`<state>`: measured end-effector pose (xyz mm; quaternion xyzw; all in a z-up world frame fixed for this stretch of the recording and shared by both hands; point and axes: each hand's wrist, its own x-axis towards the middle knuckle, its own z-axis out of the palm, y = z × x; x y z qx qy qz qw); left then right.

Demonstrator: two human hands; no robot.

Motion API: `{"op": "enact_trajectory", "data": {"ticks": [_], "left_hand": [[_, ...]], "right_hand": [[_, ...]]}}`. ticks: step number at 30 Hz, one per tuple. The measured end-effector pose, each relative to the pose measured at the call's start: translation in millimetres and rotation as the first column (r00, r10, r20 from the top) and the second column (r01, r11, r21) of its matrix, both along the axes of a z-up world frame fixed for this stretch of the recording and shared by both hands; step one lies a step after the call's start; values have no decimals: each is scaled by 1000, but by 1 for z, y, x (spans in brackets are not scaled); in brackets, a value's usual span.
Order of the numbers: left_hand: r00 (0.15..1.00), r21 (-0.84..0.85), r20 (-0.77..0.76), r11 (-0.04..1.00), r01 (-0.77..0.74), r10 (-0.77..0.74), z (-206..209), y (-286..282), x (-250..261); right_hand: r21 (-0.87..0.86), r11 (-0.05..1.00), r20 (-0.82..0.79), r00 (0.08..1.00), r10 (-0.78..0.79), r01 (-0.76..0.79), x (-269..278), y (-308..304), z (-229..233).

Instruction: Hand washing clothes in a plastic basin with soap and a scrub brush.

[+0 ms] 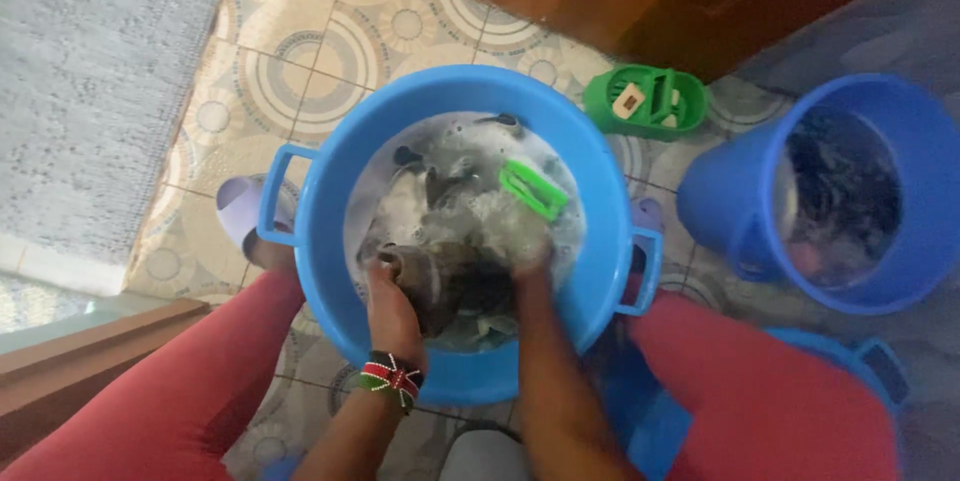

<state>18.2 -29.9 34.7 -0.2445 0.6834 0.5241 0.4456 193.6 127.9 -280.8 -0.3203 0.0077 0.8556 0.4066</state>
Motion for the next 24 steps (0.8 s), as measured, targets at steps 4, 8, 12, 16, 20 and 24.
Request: {"op": "enact_trajectory", "data": {"ticks": [4,8,12,16,20,24], "left_hand": [[1000,71,25,997,6,-8,-14,5,2],[994,300,107,952,-67,36,-15,8,-2],[989,461,-84,875,150,-126,-99,8,-1],[785,385,-549,747,542,-286,-96,9,2],[367,102,-869,605,790,-332,-68,12,13],[-132,-277,-931,424,862,-340,-46,-8,49]], "right_hand": [[163,981,-281,949,144,-101,-37,-13,160],[267,932,-413,845,340,-244,-72,-47,345],[587,531,122,715,688,-611,-84,-64,431],[472,-72,869,477,-133,-879,-89,-69,435],[332,27,743,244,-624,-943,-79,-48,412],[373,89,655,194,-730,-924,-65,-60,391]]}}
